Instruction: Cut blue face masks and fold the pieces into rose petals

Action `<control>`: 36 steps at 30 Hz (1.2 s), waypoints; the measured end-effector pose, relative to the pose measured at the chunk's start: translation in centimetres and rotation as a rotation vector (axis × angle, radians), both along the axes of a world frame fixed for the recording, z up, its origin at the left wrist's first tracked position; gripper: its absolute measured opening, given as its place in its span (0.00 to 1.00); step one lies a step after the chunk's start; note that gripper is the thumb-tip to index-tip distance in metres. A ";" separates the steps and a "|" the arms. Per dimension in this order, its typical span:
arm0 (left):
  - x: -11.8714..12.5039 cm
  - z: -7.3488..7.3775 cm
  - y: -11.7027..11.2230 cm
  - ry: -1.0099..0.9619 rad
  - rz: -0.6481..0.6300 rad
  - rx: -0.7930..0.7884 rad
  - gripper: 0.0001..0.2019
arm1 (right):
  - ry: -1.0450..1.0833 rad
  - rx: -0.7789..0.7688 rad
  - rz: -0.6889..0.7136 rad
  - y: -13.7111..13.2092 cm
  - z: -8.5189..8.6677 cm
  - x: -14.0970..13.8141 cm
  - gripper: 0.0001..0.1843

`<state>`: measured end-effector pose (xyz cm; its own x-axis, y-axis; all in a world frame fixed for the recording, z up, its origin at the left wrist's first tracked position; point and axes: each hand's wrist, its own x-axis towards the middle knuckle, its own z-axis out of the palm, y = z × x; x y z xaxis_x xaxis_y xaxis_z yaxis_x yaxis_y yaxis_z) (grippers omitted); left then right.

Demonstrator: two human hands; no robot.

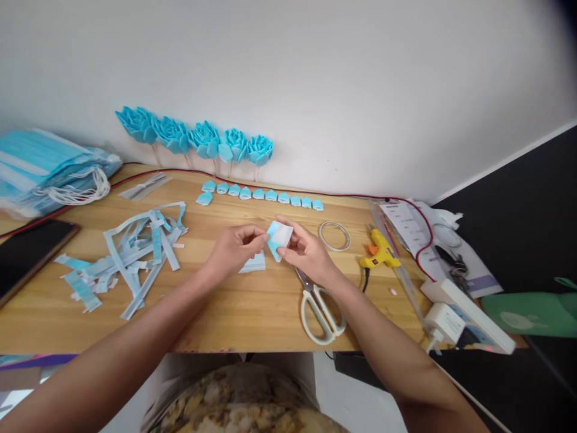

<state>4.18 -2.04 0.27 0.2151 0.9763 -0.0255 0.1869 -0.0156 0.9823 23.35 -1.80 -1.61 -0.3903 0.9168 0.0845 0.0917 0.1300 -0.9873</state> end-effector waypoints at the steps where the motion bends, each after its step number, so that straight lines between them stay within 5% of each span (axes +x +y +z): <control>1: 0.0 0.0 0.0 -0.024 0.007 0.004 0.14 | 0.006 -0.009 0.004 -0.1 0.0 -0.1 0.33; 12: 0.2 0.3 -0.4 -0.043 -0.030 -0.084 0.18 | 0.011 -0.003 -0.047 0.0 0.2 -0.1 0.31; 21: 0.4 0.1 -0.5 0.005 -0.125 -0.100 0.15 | 0.005 -0.038 -0.088 0.1 0.5 0.4 0.17; 31: 0.2 0.1 -0.2 -0.115 -0.156 -0.301 0.16 | -0.121 0.257 -0.146 0.0 0.9 0.3 0.04; 36: 0.3 0.2 -0.2 -0.251 -0.157 -0.390 0.16 | -0.182 0.505 -0.096 0.3 0.9 0.6 0.10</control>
<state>4.44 -2.26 0.48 0.4052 0.8596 -0.3113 -0.0312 0.3533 0.9350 23.92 -1.50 -0.68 -0.3561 0.8122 0.4621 0.2904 0.5662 -0.7714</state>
